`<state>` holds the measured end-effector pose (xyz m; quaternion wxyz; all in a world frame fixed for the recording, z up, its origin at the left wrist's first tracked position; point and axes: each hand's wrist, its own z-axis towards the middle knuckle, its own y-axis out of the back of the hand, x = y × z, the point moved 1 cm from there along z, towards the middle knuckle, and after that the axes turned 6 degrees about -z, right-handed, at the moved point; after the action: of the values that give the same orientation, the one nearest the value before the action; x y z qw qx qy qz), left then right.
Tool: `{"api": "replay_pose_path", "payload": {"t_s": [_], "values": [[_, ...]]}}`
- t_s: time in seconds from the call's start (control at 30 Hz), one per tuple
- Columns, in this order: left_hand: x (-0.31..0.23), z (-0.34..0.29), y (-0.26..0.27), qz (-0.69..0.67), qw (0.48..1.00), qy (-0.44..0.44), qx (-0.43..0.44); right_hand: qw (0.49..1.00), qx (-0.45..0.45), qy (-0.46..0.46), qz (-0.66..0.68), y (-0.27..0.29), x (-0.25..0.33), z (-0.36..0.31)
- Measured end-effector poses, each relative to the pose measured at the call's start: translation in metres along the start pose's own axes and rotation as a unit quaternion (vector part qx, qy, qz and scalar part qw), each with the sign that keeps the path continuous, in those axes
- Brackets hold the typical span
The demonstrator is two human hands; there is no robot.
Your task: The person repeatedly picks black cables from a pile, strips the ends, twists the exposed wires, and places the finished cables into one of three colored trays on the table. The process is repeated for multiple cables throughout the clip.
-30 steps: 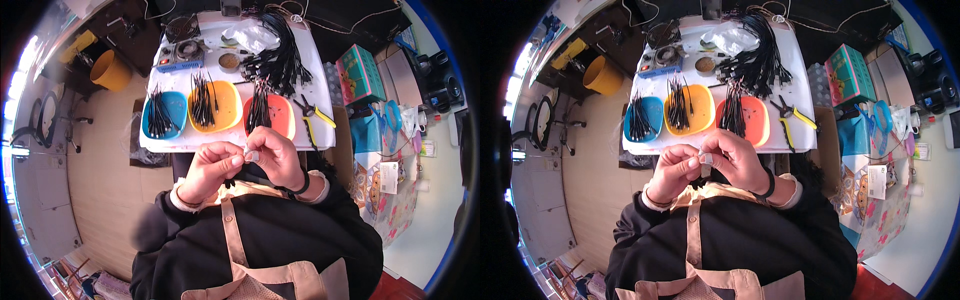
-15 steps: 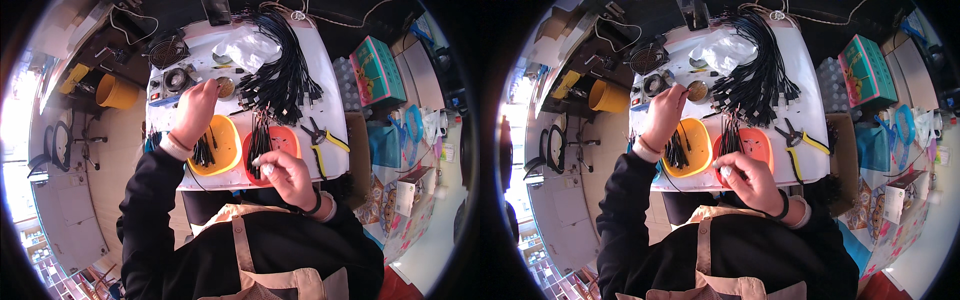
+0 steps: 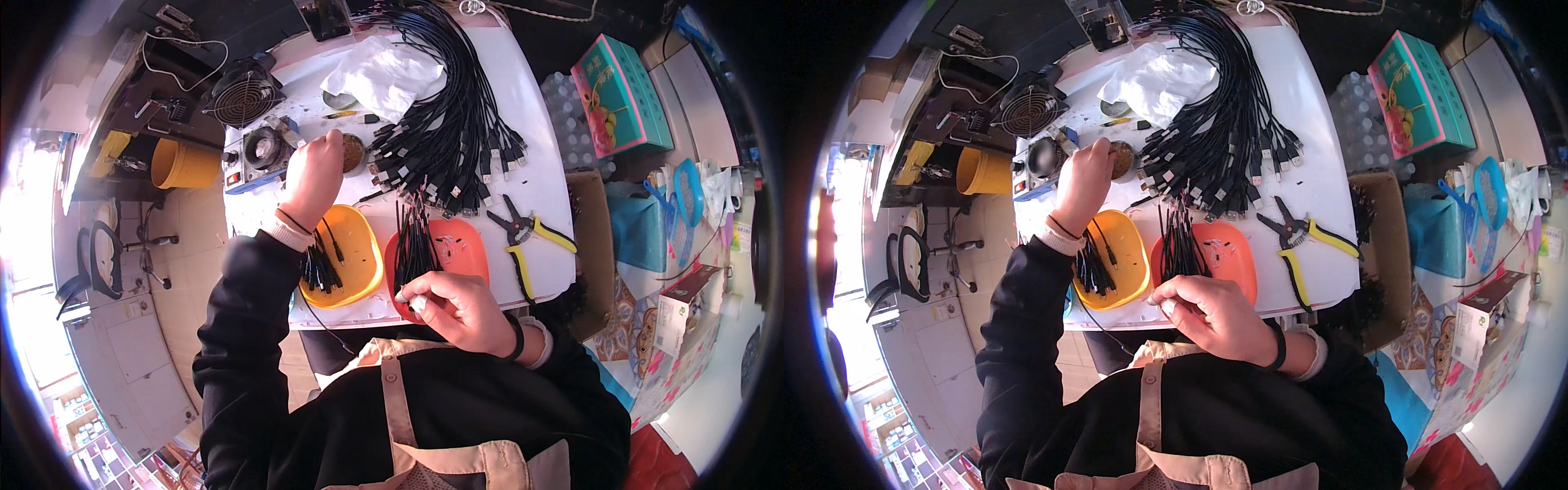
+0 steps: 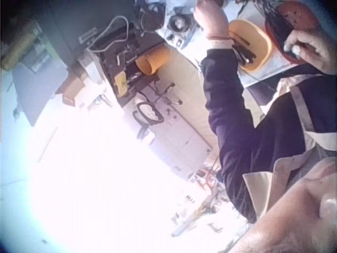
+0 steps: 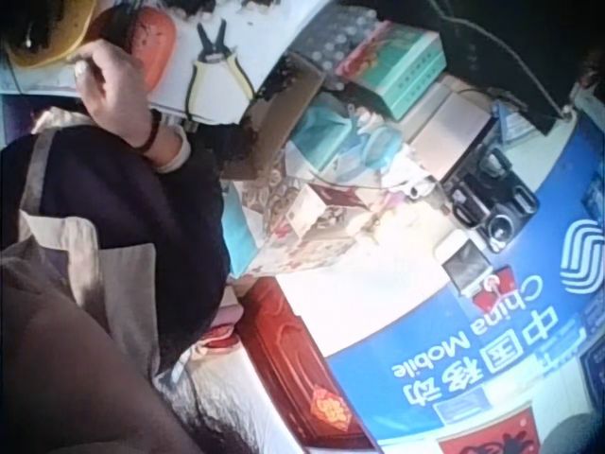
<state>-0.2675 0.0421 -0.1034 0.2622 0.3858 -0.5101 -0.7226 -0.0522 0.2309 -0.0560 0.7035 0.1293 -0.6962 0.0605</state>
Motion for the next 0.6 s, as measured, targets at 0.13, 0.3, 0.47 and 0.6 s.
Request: {"api": "replay_pose_path", "payload": {"t_s": [0.13, 0.3, 0.47, 0.6], "values": [[-0.006, 0.001, 0.004, 0.004, 1.0, 0.01, 0.008, 1.0, 0.013, 0.007, -0.02, 0.0, -0.001, -0.001], [-0.008, -0.019, 0.033, -0.101, 0.993, 0.008, -0.054, 0.999, 0.035, -0.008, -0.036, -0.004, -0.002, -0.006], [0.021, -0.041, 0.074, -0.105, 0.987, 0.05, -0.107, 0.998, 0.044, -0.003, -0.046, -0.014, -0.001, -0.01], [0.06, -0.042, 0.088, -0.029, 0.993, 0.04, -0.111, 0.997, 0.064, -0.013, -0.052, -0.02, 0.001, -0.01]]}}
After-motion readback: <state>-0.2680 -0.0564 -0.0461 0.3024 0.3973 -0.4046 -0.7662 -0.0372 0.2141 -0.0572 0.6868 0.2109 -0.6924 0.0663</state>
